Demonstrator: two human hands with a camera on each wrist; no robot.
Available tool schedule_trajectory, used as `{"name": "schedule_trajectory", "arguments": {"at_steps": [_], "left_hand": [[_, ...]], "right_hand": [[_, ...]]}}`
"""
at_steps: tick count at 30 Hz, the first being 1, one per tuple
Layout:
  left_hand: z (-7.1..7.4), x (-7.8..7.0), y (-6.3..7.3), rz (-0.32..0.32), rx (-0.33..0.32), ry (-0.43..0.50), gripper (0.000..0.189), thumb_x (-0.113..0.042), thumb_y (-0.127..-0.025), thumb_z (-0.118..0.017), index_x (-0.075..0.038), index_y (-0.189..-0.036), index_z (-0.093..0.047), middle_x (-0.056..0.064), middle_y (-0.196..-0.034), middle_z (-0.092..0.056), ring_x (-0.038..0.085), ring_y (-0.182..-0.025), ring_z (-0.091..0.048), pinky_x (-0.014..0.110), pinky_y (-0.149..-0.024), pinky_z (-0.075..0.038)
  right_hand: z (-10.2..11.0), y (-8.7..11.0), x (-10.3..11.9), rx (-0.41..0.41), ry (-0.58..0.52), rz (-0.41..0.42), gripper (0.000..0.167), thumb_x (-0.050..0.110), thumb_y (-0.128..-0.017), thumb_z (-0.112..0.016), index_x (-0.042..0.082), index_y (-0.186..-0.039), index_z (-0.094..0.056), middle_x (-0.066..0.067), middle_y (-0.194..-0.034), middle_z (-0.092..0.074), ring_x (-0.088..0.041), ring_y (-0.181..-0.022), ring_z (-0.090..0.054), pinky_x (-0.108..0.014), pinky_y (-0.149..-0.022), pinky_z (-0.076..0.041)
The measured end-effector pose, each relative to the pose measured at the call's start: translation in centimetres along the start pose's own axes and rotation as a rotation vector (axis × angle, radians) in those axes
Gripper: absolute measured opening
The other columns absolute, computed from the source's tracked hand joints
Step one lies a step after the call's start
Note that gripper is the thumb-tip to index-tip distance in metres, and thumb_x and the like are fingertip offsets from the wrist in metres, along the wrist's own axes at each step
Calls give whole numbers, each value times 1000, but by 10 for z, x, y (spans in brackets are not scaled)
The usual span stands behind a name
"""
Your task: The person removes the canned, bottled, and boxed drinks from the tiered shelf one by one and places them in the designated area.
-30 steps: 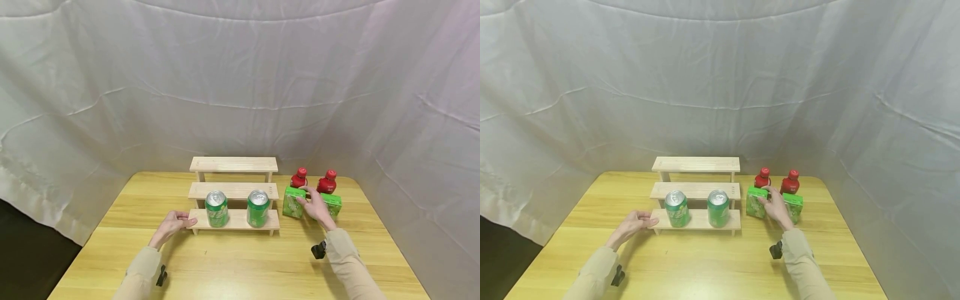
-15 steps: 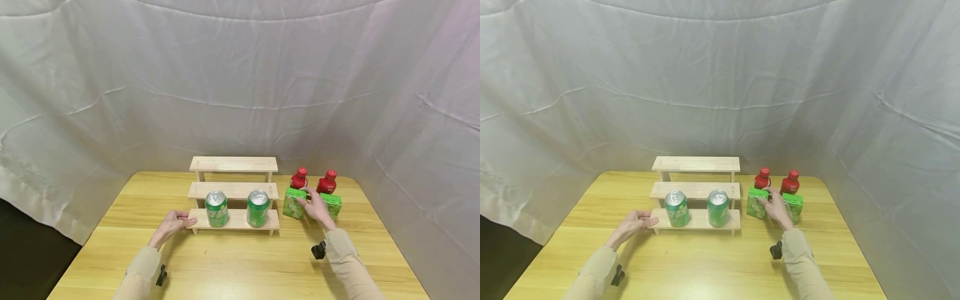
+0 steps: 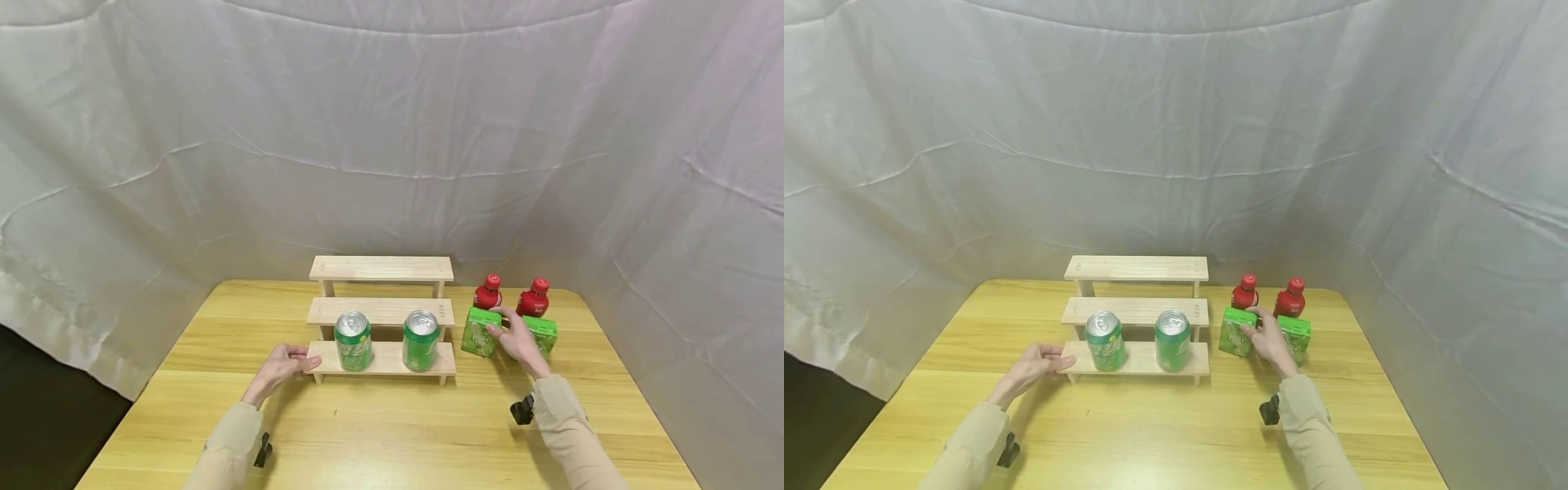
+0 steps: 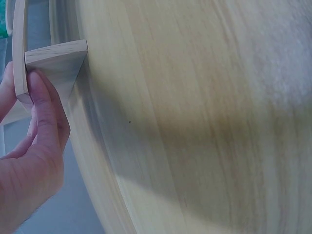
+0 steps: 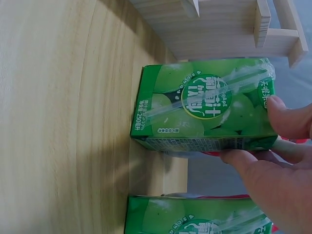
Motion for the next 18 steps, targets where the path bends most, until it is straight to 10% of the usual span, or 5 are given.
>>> {"name": "schedule_trajectory", "arguments": {"at_steps": [18], "left_hand": [[0, -1, 1, 0, -4, -3, 48, -16, -93, -71, 18, -123, -55, 13, -95, -70, 14, -83, -64, 37, -81, -57]], "right_hand": [[4, 11, 25, -119, -118, 134, 50, 0, -97, -62, -10, -142, -44, -31, -145, -42, -46, -140, -38, -57, -124, -24]]}}
Point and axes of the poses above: each hand's wrist, its own y-axis away from the middle knuckle, its own z-axis out of the back of the hand, x = y × z, the point moved 3 cm from there along -y, towards the middle knuckle
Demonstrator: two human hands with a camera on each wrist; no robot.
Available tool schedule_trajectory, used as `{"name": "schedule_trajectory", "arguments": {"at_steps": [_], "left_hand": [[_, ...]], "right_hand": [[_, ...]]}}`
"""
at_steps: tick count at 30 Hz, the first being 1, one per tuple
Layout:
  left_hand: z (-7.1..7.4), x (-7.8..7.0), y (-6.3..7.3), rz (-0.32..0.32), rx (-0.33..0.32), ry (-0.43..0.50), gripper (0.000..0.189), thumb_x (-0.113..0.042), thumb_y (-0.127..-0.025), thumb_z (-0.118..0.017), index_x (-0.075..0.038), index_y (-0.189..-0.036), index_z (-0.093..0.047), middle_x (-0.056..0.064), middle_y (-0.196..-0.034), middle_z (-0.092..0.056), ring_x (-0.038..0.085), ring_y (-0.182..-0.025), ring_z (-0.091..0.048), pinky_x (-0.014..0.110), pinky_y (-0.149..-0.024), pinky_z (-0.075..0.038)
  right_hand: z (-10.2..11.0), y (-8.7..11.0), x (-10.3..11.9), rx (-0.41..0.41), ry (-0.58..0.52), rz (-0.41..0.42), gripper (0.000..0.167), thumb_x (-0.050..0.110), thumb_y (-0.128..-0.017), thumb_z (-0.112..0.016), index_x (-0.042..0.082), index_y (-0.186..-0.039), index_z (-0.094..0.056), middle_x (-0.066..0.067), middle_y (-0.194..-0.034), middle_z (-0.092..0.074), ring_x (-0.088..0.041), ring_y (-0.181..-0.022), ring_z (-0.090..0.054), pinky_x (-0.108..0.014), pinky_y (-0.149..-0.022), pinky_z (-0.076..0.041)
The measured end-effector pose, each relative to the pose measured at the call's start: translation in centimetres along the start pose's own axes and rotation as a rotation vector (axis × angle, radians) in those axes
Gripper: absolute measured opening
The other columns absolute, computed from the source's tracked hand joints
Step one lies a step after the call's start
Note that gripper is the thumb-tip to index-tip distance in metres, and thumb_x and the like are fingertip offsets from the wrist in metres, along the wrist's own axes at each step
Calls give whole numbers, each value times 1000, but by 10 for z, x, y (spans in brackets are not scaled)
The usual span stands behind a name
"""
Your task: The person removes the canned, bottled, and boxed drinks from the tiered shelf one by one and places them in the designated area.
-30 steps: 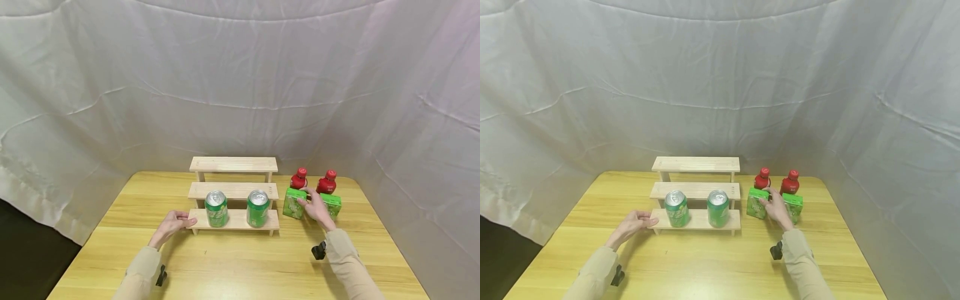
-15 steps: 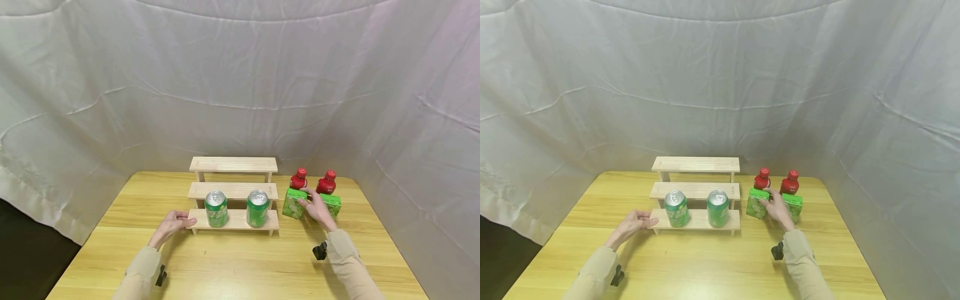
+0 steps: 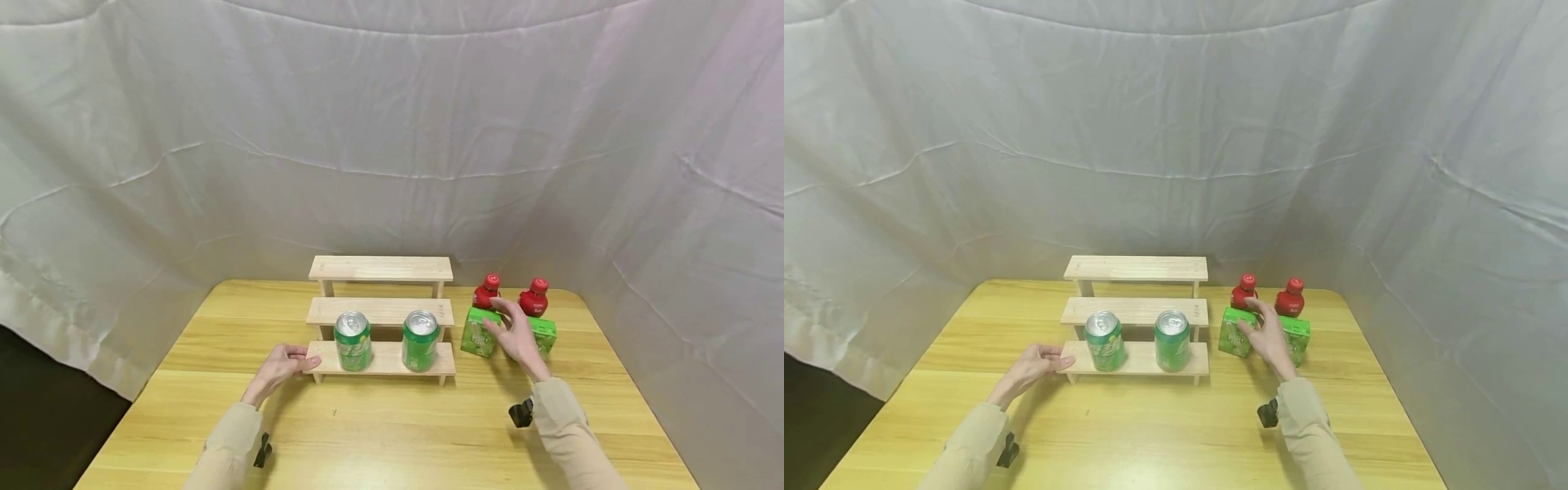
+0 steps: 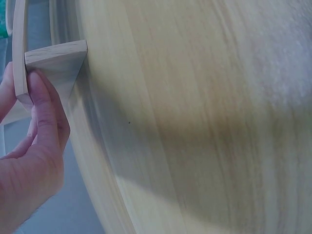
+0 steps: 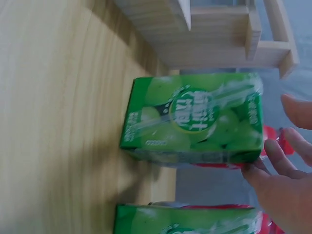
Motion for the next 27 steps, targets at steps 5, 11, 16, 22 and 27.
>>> {"name": "schedule_trajectory", "arguments": {"at_steps": [5, 11, 16, 22, 27], "left_hand": [[0, -1, 1, 0, 0, -16, 54, -17, -94, -71, 20, -127, -51, 21, -106, -70, 15, -87, -65, 39, -85, -58], [0, -1, 3, 12, -7, -13, 55, -17, -93, -72, 20, -128, -50, 21, -107, -69, 17, -89, -65, 36, -85, -57], [0, -1, 4, 5, -7, -19, 55, -17, -93, -72, 20, -127, -50, 22, -107, -68, 18, -89, -65, 38, -85, -57], [0, 0, 2, 24, -27, -22, 55, -18, -92, -73, 19, -127, -51, 22, -108, -68, 18, -90, -65, 36, -85, -57], [0, 0, 2, 26, -30, -25, 57, -19, -92, -73, 19, -128, -51, 23, -110, -68, 19, -92, -65, 36, -86, -57]], "right_hand": [[-3, 0, 16, -71, 6, 78, 49, -1, -93, -67, -9, -139, -49, -30, -139, -48, -42, -134, -43, -59, -122, -28], [-13, 1, 28, -29, 30, 93, 55, 12, -94, -71, 0, -142, -49, -24, -146, -48, -42, -139, -42, -60, -120, -29], [-30, 4, 41, 81, 25, 137, 59, 18, -92, -73, 4, -144, -48, -22, -149, -48, -42, -140, -41, -61, -119, -30], [-52, 9, 48, 212, 22, 168, 65, 24, -89, -77, 11, -145, -48, -16, -149, -49, -40, -140, -43, -66, -115, -33], [-69, 12, 52, 270, -13, 196, 70, 23, -85, -80, 8, -145, -47, -17, -146, -52, -41, -129, -53, -68, -107, -40]]}}
Point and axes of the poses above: each hand's wrist, its own y-axis away from the middle knuckle, its own z-axis out of the back of the hand, x = y × z, the point moved 3 cm from there along -y, towards the middle knuckle
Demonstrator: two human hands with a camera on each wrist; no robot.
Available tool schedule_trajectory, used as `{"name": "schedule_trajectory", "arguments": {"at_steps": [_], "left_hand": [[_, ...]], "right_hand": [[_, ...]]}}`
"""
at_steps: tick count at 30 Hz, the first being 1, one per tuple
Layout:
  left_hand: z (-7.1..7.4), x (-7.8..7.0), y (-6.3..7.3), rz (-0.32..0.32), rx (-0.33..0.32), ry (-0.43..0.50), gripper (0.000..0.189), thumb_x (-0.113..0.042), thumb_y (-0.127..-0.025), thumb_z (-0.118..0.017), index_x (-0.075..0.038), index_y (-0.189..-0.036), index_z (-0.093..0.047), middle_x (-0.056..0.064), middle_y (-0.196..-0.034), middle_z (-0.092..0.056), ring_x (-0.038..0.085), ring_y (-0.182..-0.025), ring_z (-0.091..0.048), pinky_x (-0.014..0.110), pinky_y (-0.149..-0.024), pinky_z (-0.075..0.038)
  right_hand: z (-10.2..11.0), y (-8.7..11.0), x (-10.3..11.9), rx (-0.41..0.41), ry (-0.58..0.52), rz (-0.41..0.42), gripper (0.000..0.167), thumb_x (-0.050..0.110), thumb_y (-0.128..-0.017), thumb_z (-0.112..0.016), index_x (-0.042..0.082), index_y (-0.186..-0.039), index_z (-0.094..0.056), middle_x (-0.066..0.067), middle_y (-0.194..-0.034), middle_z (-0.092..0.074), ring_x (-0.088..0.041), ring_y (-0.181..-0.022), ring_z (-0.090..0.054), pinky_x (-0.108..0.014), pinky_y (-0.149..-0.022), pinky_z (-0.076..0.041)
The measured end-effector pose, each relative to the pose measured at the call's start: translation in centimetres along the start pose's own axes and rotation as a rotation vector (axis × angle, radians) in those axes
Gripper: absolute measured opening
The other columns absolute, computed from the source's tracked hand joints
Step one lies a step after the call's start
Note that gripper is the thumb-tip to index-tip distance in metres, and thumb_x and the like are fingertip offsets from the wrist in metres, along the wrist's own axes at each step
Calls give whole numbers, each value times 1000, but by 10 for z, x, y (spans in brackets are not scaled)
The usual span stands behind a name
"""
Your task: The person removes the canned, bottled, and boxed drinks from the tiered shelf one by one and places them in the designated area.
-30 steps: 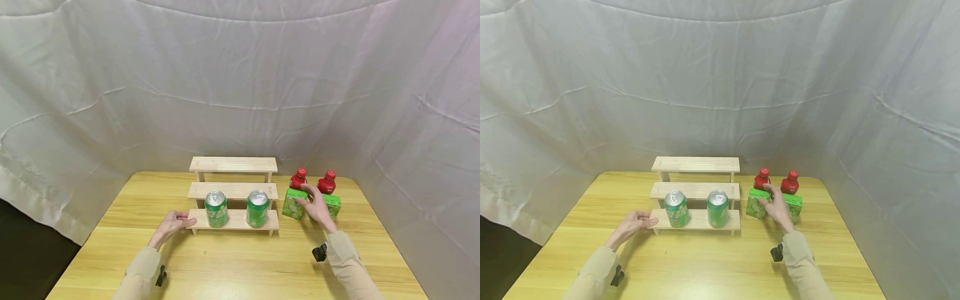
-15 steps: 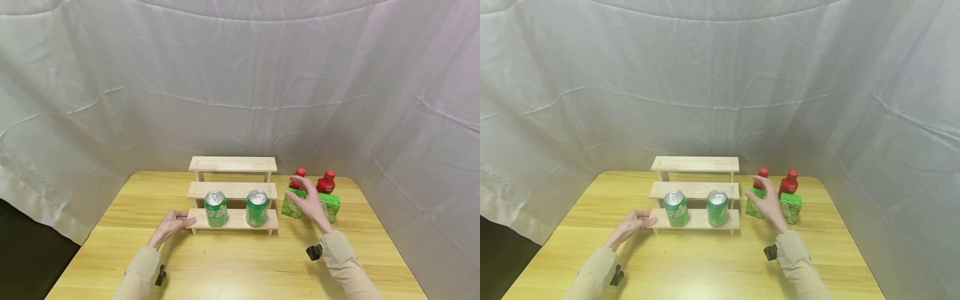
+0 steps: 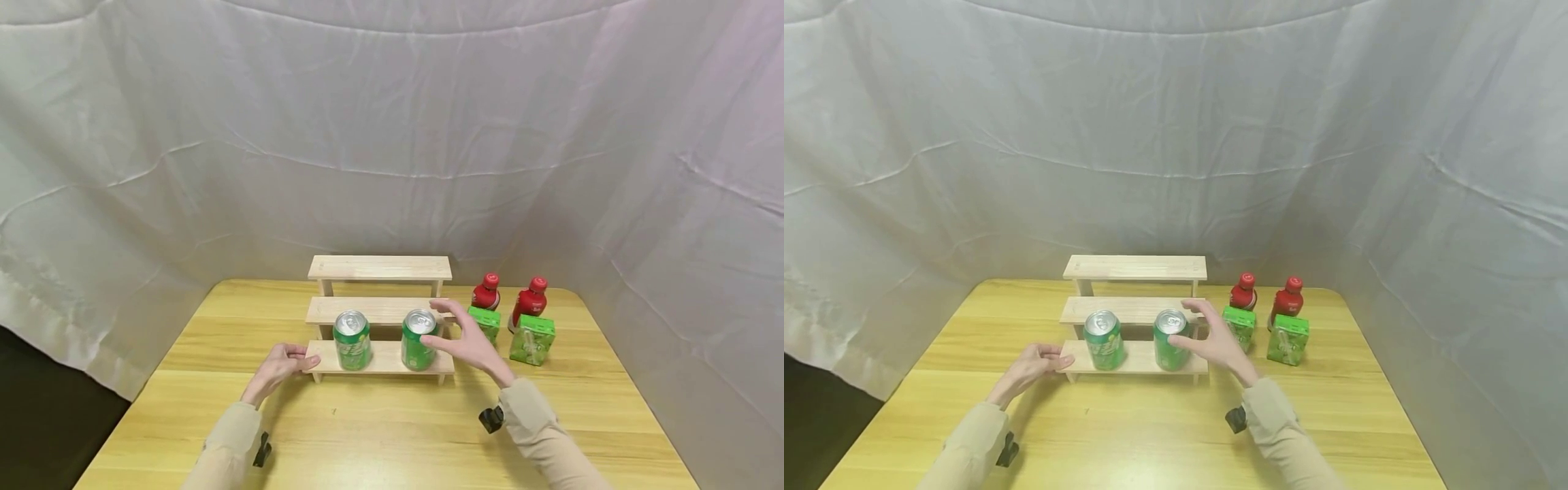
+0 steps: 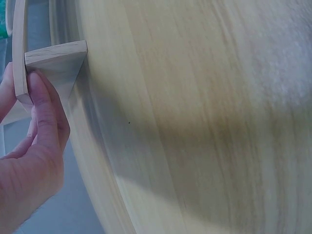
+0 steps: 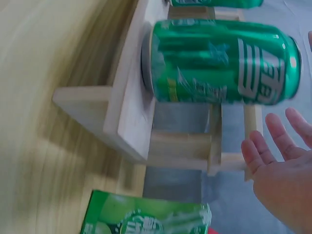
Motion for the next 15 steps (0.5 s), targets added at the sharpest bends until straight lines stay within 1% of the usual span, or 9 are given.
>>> {"name": "schedule_trajectory", "arguments": {"at_steps": [3, 7, 10, 12, 15], "left_hand": [[0, 0, 1, -2, 6, 1, 57, -18, -92, -73, 20, -128, -50, 24, -110, -67, 20, -93, -65, 37, -86, -57], [0, 0, 0, -8, 9, -1, 57, -18, -92, -72, 20, -129, -49, 26, -111, -67, 21, -94, -65, 36, -85, -57], [1, 0, 0, -7, 6, 0, 57, -17, -92, -73, 20, -129, -50, 26, -111, -67, 21, -94, -65, 35, -85, -57], [1, 0, -1, -6, 5, -1, 57, -18, -92, -73, 20, -128, -50, 25, -110, -68, 20, -93, -65, 35, -84, -57], [0, 0, -1, -3, 5, 7, 56, -17, -92, -73, 20, -127, -50, 24, -108, -69, 18, -90, -65, 38, -86, -58]], "right_hand": [[-9, -2, 2, 5, -1, 24, 72, 20, -83, -83, 5, -143, -47, -18, -141, -55, -40, -124, -56, -66, -106, -42], [-18, -4, 2, -17, 5, 32, 75, 16, -80, -85, 3, -142, -46, -17, -135, -57, -34, -123, -55, -54, -106, -45], [-23, -5, 1, -38, 15, 11, 77, 17, -78, -86, 5, -142, -45, -14, -134, -57, -30, -123, -54, -46, -105, -45], [-26, -6, 1, -51, 15, 1, 78, 17, -77, -87, 6, -141, -45, -14, -134, -56, -28, -123, -53, -45, -106, -45], [-28, -6, 2, -70, 18, -10, 76, 17, -75, -88, 7, -138, -47, -13, -133, -56, -28, -124, -53, -47, -105, -46]]}}
Point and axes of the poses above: each hand's wrist, its own y-axis away from the middle knuckle, its own z-axis out of the back of the hand, x = y × z, the point moved 3 cm from there along -y, towards the middle knuckle
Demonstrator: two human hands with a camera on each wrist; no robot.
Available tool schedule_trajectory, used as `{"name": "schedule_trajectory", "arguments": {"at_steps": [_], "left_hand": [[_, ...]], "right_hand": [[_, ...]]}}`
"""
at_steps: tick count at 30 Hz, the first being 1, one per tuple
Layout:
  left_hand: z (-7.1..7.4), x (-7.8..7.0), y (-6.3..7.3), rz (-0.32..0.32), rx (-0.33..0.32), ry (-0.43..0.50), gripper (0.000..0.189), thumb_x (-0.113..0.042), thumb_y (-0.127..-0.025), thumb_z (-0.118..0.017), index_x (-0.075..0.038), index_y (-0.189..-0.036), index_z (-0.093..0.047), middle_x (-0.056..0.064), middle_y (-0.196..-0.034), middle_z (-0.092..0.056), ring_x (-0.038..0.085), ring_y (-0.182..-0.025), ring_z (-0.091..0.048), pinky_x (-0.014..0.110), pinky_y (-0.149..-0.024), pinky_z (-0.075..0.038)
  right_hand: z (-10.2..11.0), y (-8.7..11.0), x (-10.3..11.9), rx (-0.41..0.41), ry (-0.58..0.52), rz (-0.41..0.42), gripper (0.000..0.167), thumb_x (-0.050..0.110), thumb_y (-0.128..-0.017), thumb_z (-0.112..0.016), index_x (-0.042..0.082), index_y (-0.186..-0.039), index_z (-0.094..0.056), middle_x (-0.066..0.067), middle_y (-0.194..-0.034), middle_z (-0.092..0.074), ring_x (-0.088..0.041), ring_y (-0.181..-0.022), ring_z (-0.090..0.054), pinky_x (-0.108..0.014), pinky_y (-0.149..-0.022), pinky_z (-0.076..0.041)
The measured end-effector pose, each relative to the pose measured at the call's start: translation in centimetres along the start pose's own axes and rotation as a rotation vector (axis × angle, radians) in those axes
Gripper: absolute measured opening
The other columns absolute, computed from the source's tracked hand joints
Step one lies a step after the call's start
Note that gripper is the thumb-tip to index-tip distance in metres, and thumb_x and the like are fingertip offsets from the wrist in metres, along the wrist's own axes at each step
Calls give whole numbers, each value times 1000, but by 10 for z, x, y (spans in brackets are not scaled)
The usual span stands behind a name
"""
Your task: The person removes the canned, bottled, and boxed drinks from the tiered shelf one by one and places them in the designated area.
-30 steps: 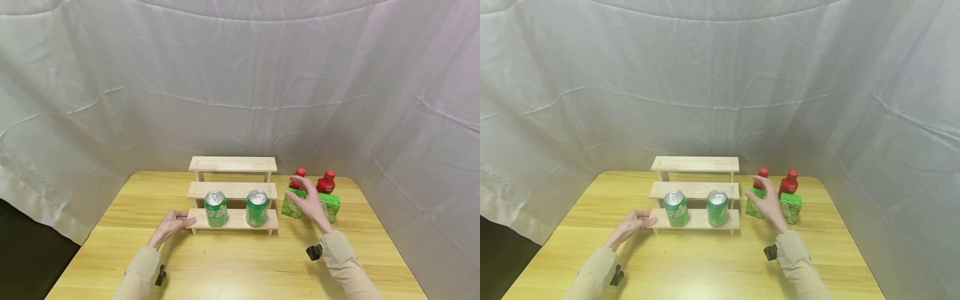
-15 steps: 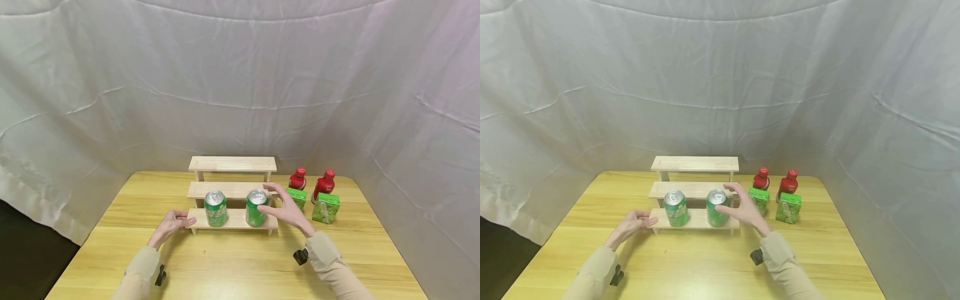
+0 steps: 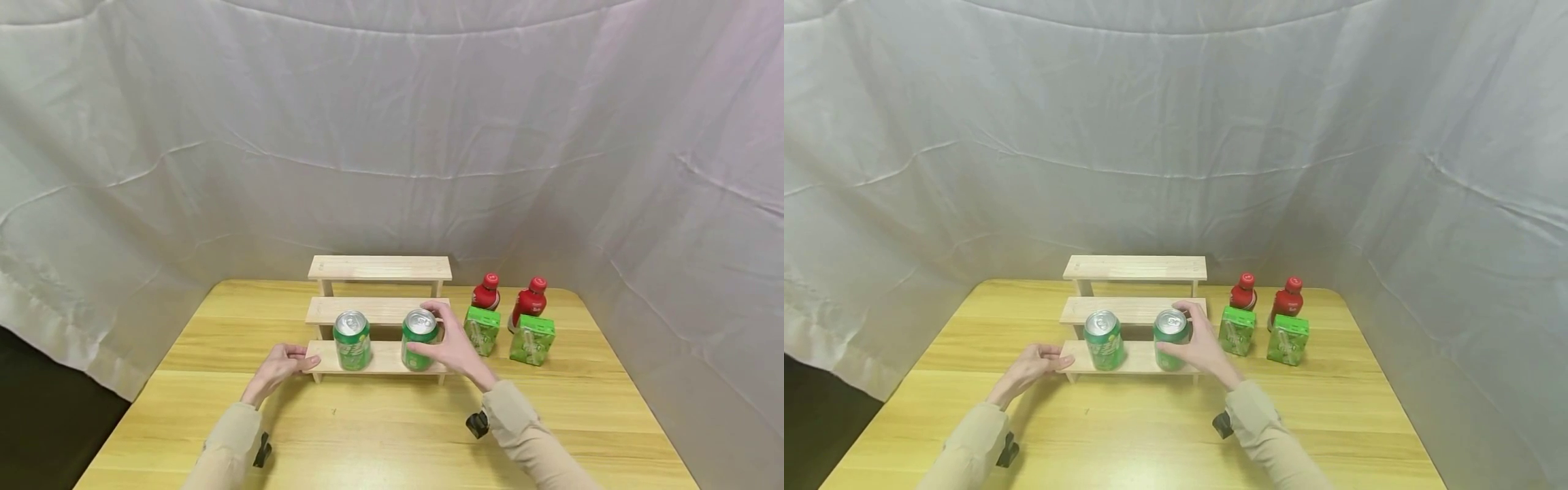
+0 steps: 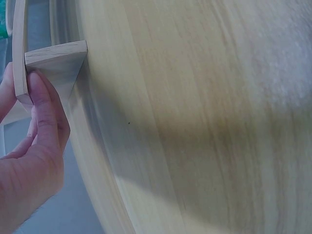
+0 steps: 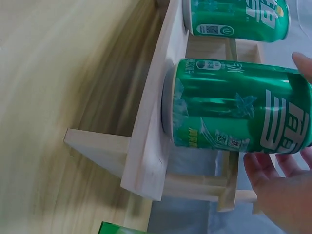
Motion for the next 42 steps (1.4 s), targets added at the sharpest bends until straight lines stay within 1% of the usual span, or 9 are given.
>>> {"name": "schedule_trajectory", "arguments": {"at_steps": [3, 7, 17, 23, 28, 32, 37, 40, 42], "left_hand": [[-1, 0, 0, -5, 0, 6, 55, -15, -92, -72, 21, -127, -51, 24, -106, -69, 17, -88, -66, 41, -87, -58], [-1, -1, 0, -14, 5, 0, 56, -16, -93, -72, 21, -127, -50, 24, -106, -69, 16, -87, -66, 43, -88, -58], [1, 1, 0, -10, 9, -3, 58, -17, -93, -72, 22, -129, -47, 27, -111, -67, 19, -91, -66, 47, -92, -57], [0, 2, -1, -7, 12, 5, 57, -15, -93, -71, 22, -129, -47, 26, -110, -67, 18, -90, -67, 49, -94, -57], [0, 2, 0, -11, 9, -2, 55, -15, -94, -70, 22, -128, -49, 26, -109, -68, 18, -89, -66, 49, -92, -57], [1, 2, 0, -18, 11, -6, 55, -16, -94, -70, 21, -128, -49, 25, -108, -68, 17, -89, -66, 48, -91, -57], [1, 0, 1, -16, 8, -8, 57, -17, -93, -71, 22, -129, -48, 27, -110, -68, 18, -90, -67, 46, -91, -57], [1, -1, 2, -15, 5, -1, 58, -16, -93, -72, 22, -129, -48, 27, -110, -68, 18, -90, -66, 45, -91, -57], [0, -1, 2, -15, 3, 2, 58, -16, -92, -72, 22, -128, -48, 26, -109, -68, 18, -90, -66, 44, -90, -57]], "right_hand": [[0, 0, 2, -17, 0, 3, 72, 15, -75, -88, 8, -135, -48, -13, -131, -57, -30, -124, -54, -48, -105, -46], [0, 0, 3, -34, 13, 7, 68, 14, -76, -87, 8, -133, -50, -13, -129, -59, -31, -123, -55, -46, -104, -47], [1, 1, 7, -54, 18, 26, 63, 14, -72, -90, 5, -125, -57, -16, -121, -64, -31, -113, -62, -46, -100, -51], [5, 5, 12, -47, 25, 31, 63, 14, -72, -90, 5, -126, -58, -15, -120, -66, -31, -112, -63, -47, -100, -51], [11, 8, 16, -48, 7, 20, 64, 12, -73, -90, 5, -127, -57, -15, -121, -66, -31, -113, -62, -49, -100, -52], [18, 12, 18, -64, -2, 14, 64, 11, -72, -89, 5, -127, -57, -15, -120, -67, -30, -114, -62, -50, -101, -52], [29, 17, 18, -106, 7, 3, 63, 10, -71, -89, 4, -126, -58, -14, -119, -67, -29, -113, -61, -45, -100, -52], [37, 20, 19, -125, 0, -19, 63, 8, -72, -89, 3, -126, -58, -15, -121, -66, -27, -114, -60, -37, -99, -53], [43, 21, 18, -131, -6, -32, 63, 7, -72, -89, 3, -127, -57, -15, -121, -65, -26, -113, -60, -28, -97, -53]]}}
Point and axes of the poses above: each hand's wrist, its own y-axis away from the middle knuckle, its own z-axis out of the back of the hand, x = y × z, the point moved 3 cm from there along -y, towards the middle knuckle
